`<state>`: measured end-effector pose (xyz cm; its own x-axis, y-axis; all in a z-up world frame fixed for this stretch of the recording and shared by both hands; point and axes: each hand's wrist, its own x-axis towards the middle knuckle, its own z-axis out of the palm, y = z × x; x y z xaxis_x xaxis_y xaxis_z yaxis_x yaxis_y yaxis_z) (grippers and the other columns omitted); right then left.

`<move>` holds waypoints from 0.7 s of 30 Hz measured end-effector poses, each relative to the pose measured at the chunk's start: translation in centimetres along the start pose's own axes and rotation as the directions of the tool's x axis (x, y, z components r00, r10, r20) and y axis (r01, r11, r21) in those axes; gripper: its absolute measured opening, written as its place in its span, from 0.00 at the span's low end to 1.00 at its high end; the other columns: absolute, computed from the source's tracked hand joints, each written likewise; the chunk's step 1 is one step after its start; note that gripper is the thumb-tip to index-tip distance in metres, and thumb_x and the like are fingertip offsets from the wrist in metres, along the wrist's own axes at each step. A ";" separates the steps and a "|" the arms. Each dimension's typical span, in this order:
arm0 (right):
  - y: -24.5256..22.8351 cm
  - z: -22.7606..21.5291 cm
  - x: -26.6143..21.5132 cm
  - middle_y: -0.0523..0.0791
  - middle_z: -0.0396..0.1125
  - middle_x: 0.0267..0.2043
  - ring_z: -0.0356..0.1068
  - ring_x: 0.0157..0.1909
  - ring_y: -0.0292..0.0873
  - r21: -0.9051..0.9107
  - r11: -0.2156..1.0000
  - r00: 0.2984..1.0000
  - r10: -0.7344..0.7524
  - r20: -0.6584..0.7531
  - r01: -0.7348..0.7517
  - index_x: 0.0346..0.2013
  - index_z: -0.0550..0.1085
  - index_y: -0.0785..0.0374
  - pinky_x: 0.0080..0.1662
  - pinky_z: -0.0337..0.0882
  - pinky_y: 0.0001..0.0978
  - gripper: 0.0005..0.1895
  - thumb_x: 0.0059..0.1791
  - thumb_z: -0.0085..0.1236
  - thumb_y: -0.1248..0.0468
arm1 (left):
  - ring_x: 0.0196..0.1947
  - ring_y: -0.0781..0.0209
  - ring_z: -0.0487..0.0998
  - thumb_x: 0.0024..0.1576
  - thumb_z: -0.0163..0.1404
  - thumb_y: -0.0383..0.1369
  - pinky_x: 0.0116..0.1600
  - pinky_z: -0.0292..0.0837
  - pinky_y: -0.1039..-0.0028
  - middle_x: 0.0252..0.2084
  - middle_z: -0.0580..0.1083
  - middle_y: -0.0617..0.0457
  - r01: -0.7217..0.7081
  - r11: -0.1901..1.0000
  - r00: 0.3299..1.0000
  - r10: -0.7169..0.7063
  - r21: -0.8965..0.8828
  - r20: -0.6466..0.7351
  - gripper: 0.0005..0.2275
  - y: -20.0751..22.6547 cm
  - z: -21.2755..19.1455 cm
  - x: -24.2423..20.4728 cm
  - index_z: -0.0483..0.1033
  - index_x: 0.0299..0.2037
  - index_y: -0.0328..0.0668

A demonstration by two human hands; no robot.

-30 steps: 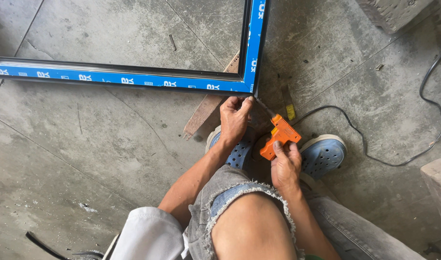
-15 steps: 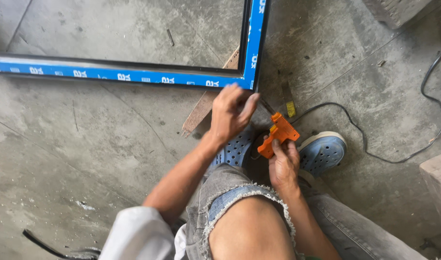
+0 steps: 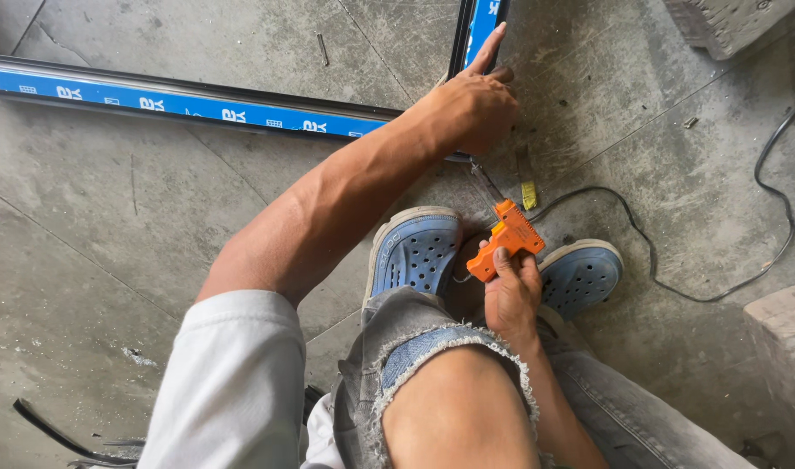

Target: The person assembles a rectangular frame on the floor by joining two profile pieces at a corner. They use a utility knife to trim the blue protective tape and a hot glue gun to apply adhesive at the joint, pressing the pieces together to secure the connection.

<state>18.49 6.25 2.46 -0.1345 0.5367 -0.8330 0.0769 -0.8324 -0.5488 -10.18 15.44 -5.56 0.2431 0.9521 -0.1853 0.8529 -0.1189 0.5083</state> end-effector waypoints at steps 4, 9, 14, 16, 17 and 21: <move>-0.6 0.3 -0.4 0.52 0.70 0.56 0.71 0.59 0.51 -0.043 0.998 0.999 0.036 -0.019 -0.037 0.57 0.69 0.62 0.62 0.70 0.49 0.19 0.51 0.56 0.64 | 0.67 0.48 0.64 0.57 0.41 0.25 0.70 0.10 0.27 0.35 0.77 0.60 0.047 0.999 0.957 -0.038 -0.023 0.289 0.13 1.9 -4.6 -1.0 0.78 0.24 0.43; -0.7 0.6 -0.6 0.52 0.70 0.60 0.70 0.62 0.53 -0.049 0.996 0.997 0.066 -0.044 -0.068 0.59 0.68 0.61 0.63 0.70 0.52 0.22 0.50 0.57 0.63 | 0.58 0.48 0.67 0.55 0.44 0.24 0.69 0.10 0.26 0.32 0.74 0.60 0.024 1.000 0.954 -0.029 0.018 0.298 0.11 2.0 -4.5 -1.0 0.79 0.25 0.42; -0.4 0.4 -0.4 0.51 0.70 0.55 0.71 0.59 0.51 -0.018 1.000 1.000 0.015 -0.011 -0.015 0.57 0.69 0.62 0.61 0.70 0.48 0.20 0.51 0.57 0.64 | 0.55 0.47 0.68 0.55 0.45 0.26 0.69 0.10 0.26 0.34 0.74 0.56 0.015 0.998 0.952 -0.031 0.056 0.305 0.11 1.9 -4.1 -0.7 0.81 0.27 0.43; -0.8 0.8 -0.6 0.52 0.70 0.58 0.71 0.60 0.52 -0.020 0.999 0.999 0.034 -0.028 -0.034 0.58 0.68 0.62 0.63 0.70 0.49 0.21 0.51 0.57 0.64 | 0.54 0.49 0.68 0.54 0.45 0.26 0.69 0.09 0.26 0.32 0.73 0.59 0.024 0.999 0.958 -0.034 0.041 0.286 0.11 1.7 -3.5 -0.7 0.80 0.24 0.45; -1.0 1.0 -0.6 0.53 0.69 0.60 0.71 0.62 0.53 -0.021 0.998 0.998 0.051 -0.045 -0.052 0.59 0.67 0.63 0.64 0.70 0.50 0.22 0.50 0.57 0.64 | 0.53 0.51 0.68 0.54 0.45 0.26 0.69 0.09 0.26 0.29 0.72 0.61 0.033 0.999 0.963 -0.039 0.027 0.267 0.11 1.6 -3.3 -0.7 0.78 0.21 0.47; -0.5 0.9 -0.3 0.50 0.70 0.59 0.71 0.60 0.52 0.010 1.000 0.999 0.022 -0.023 -0.022 0.58 0.69 0.61 0.61 0.71 0.51 0.21 0.50 0.57 0.64 | 0.60 0.49 0.67 0.56 0.44 0.26 0.69 0.07 0.28 0.35 0.74 0.61 0.051 0.999 0.942 -0.054 0.018 0.331 0.11 2.2 -5.0 -0.8 0.80 0.25 0.45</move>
<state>17.64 6.38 3.09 -0.1102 0.5209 -0.8464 0.0702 -0.8454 -0.5294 -10.78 15.78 -0.09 0.3359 0.8102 -0.4804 0.8724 -0.0753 0.4829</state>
